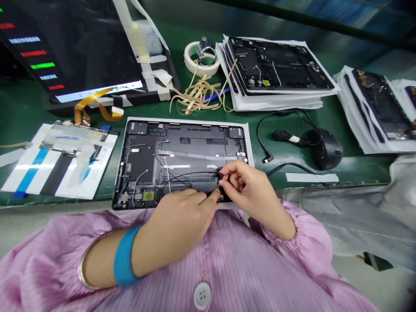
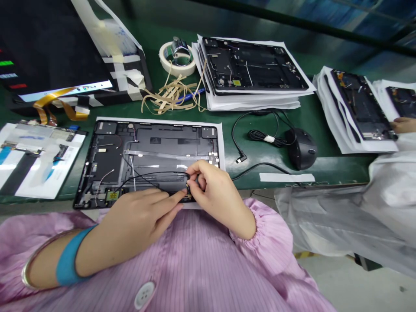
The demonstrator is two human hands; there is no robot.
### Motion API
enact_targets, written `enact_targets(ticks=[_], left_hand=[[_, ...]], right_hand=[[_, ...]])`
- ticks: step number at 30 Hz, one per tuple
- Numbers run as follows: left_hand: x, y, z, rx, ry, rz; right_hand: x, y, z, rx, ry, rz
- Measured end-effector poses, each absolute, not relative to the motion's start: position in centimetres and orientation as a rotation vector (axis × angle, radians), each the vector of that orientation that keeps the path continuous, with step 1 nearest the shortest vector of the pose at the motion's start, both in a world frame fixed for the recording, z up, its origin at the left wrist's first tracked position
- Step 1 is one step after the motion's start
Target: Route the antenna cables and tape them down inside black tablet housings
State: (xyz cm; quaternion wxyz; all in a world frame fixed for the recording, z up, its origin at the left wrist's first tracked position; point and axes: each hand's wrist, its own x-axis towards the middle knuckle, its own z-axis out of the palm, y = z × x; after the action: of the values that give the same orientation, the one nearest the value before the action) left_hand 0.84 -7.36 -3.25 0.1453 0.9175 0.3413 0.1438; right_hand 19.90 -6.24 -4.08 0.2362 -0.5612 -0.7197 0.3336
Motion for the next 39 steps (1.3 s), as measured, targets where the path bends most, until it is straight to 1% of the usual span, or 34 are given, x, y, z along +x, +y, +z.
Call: enact_targets(ticks=[15, 28, 39], left_hand=[[0.81, -7.28, -3.71, 2.701, 0.93, 0.331], [0.88, -7.0, -3.43, 2.67, 0.941, 0.307], [0.97, -7.17, -3.5, 2.771, 0.922, 0.262]], right_hand=[[20.21, -5.77, -3.68, -1.505, -1.971, 1.033], [20.16, -5.72, -3.72, -1.532, -1.966, 1.029], [19.8, -5.59, -3.21, -1.567, -2.044, 0.963]])
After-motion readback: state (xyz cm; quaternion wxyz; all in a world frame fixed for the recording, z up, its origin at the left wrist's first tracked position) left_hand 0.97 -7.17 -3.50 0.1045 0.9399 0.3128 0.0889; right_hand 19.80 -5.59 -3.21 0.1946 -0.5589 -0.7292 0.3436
